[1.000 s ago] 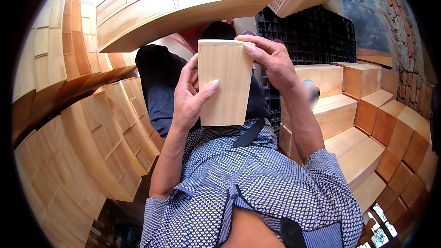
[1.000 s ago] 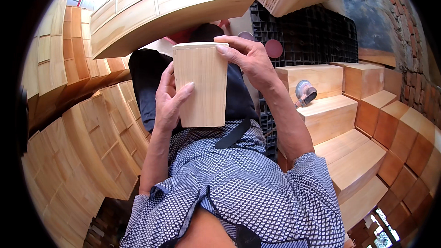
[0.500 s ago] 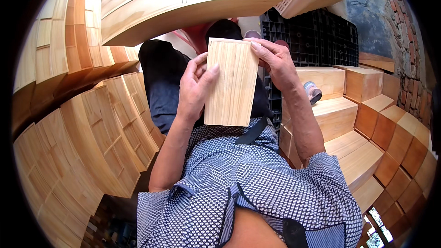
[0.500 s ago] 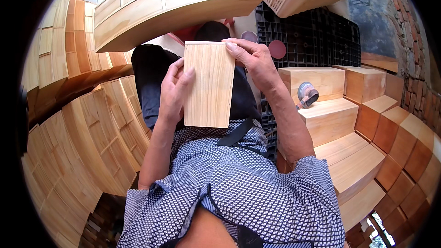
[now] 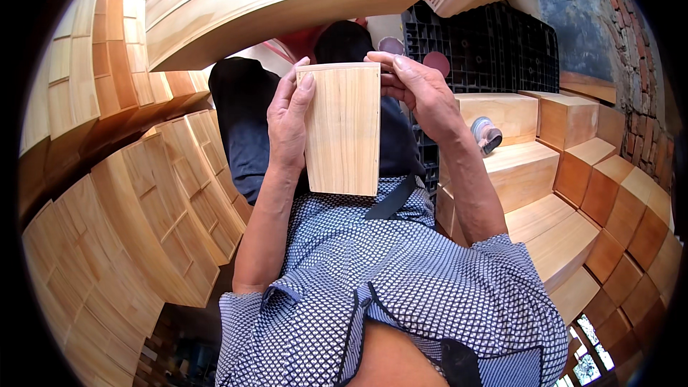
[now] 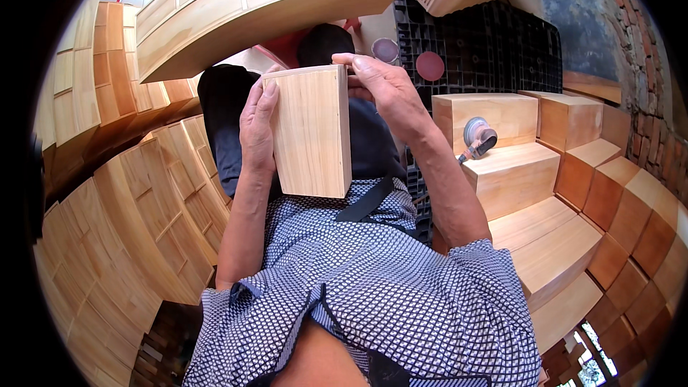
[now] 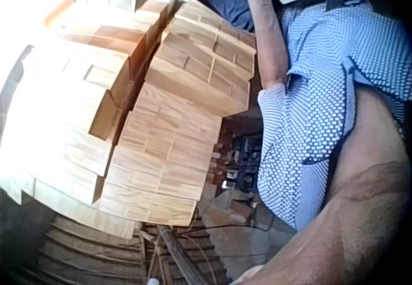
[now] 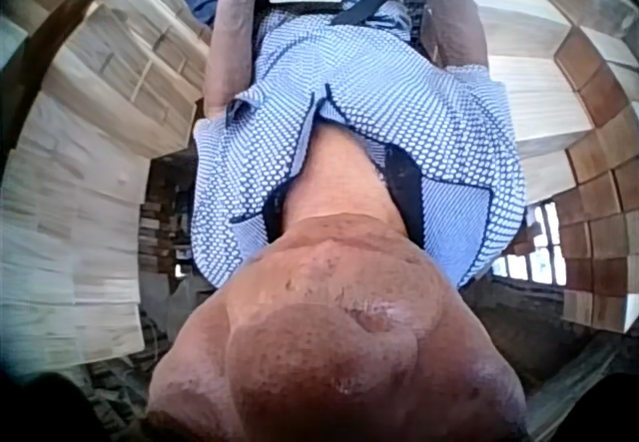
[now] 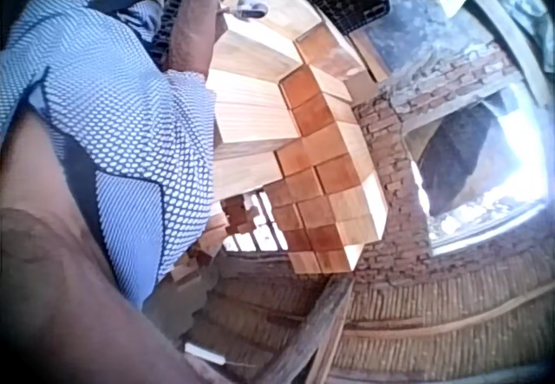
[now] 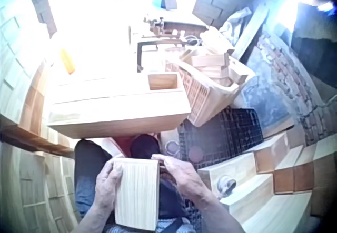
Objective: The person fits wooden drawers into a larger box frame, uses a power sander on the box edges, and hammers a wooden part at a workbench.
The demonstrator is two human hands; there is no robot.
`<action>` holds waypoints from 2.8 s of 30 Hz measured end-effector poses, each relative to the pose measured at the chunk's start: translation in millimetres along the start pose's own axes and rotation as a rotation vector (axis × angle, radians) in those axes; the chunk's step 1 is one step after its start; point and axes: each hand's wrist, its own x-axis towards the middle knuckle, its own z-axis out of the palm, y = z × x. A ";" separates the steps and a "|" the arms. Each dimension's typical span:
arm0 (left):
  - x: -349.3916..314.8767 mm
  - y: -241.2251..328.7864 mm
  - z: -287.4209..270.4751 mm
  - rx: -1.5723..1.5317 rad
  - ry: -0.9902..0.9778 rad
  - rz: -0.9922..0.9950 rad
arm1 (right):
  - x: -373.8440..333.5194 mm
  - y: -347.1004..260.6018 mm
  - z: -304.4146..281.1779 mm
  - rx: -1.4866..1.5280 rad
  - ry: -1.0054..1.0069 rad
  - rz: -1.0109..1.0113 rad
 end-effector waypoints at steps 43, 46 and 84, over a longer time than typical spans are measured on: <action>28.6 121.5 -172.6 -0.227 0.081 0.211 | 146.0 -23.1 -64.3 -0.229 0.622 -0.469; 45.6 125.2 -155.2 -0.239 -0.119 0.098 | 156.2 -29.3 -66.1 -0.213 0.637 -0.449; 75.6 292.0 -89.3 -0.093 0.336 -0.334 | 224.8 -113.3 36.4 -1.644 0.567 -0.213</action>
